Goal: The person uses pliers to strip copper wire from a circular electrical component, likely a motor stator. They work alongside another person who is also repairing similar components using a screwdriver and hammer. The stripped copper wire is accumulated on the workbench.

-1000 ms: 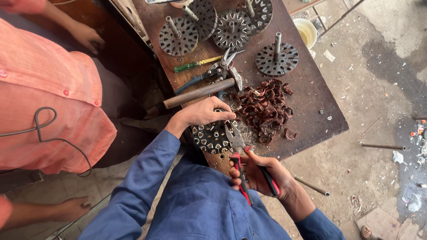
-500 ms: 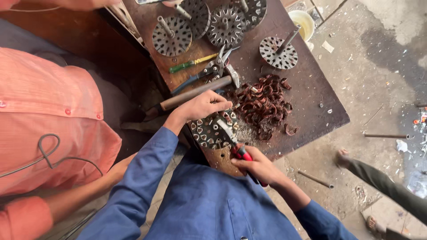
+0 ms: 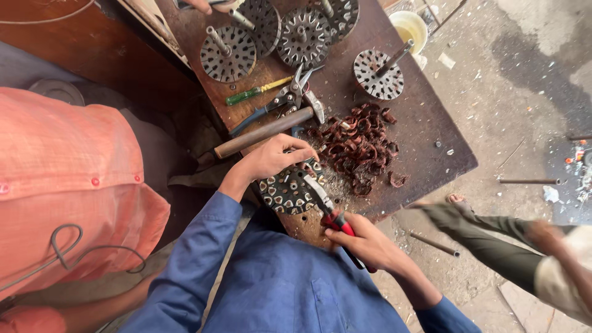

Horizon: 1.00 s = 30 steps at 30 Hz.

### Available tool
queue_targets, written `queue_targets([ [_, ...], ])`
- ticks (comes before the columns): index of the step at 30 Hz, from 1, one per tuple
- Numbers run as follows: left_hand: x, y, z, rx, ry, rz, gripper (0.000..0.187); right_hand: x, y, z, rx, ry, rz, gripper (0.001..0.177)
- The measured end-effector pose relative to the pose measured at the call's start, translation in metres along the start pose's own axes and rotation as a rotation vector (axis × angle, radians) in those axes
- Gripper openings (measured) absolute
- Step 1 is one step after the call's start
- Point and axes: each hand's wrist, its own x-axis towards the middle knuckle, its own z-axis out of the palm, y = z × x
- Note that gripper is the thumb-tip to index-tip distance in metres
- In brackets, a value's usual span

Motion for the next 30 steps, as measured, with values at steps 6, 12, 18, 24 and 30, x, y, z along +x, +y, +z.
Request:
queue_targets([
  [6, -0.007, -0.001, 0.002, -0.041, -0.016, 0.043, 0.033, 0.003, 0.019, 0.003, 0.105, -0.068, 0.065, 0.027],
  [12, -0.003, 0.001, 0.004, 0.026, -0.009, -0.024, 0.032, 0.004, 0.014, -0.004, -0.127, 0.088, 0.028, 0.028],
  [18, -0.01, -0.002, 0.006, -0.01, 0.028, 0.051, 0.031, -0.002, 0.003, -0.013, -0.025, 0.033, 0.281, 0.027],
  [24, -0.012, -0.004, 0.01, -0.053, 0.029, -0.002, 0.032, 0.004, 0.03, -0.008, 0.346, -0.103, 0.035, 0.038],
  [30, -0.005, -0.002, 0.002, 0.027, 0.069, 0.024, 0.039, 0.009, 0.03, -0.03, 0.269, -0.143, 0.073, 0.05],
])
